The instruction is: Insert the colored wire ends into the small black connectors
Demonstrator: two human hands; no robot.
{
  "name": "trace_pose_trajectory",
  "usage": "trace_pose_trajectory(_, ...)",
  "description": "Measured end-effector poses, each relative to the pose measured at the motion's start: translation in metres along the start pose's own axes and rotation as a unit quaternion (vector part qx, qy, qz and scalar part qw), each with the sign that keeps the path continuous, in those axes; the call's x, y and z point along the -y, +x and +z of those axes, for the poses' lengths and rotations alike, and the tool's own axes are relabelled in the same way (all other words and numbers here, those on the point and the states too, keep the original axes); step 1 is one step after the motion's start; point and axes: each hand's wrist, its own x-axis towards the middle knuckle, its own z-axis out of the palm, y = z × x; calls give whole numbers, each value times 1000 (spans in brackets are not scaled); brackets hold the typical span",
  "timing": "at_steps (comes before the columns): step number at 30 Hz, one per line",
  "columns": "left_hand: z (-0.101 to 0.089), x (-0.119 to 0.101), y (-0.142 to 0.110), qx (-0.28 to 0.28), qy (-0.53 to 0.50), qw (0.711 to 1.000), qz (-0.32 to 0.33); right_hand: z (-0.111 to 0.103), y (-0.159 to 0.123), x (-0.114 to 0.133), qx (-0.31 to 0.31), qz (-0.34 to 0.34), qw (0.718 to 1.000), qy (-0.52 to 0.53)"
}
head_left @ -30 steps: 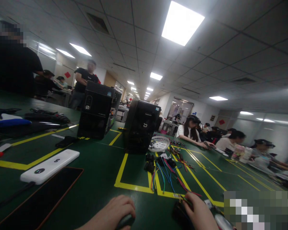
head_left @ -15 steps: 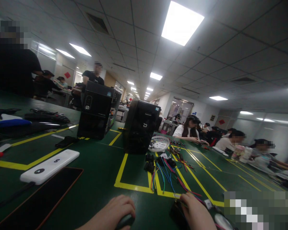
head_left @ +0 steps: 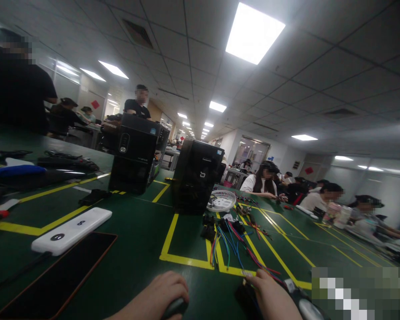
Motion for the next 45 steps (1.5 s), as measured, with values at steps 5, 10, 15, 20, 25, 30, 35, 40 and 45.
trace_pose_trajectory(5, 2, 3, 1, 0, 5, 1000, -5, 0, -3, 15, 29, 27, 998, -51)
trace_pose_trajectory(10, 2, 8, 1, -1, -1, 1000, 6, 11, 1, 18, -54, -12, 997, -46)
trace_pose_trajectory(15, 2, 7, 1, 1, -3, 1000, 1, 6, -1, -2, -170, 15, 977, 127)
trace_pose_trajectory(20, 4, 5, -1, -18, -6, 1000, 3, -1, -4, -22, -121, 35, 980, 151)
trace_pose_trajectory(25, 4, 3, -1, -6, -5, 1000, -1, 6, -3, -30, -48, 32, 986, 156)
trace_pose_trajectory(30, 2, 5, 0, -1, -8, 1000, -4, 3, -8, -16, 3, 25, 989, 147)
trace_pose_trajectory(35, 4, 7, 0, -11, -5, 1000, 9, -2, -6, -11, -25, -7, 993, 112)
trace_pose_trajectory(40, 5, 7, 1, -14, 6, 1000, 13, 0, -5, -17, 4, -17, 996, 85)
trace_pose_trajectory(45, 2, 5, -2, -6, 0, 1000, 13, 2, -5, -18, 1, -23, 997, 73)
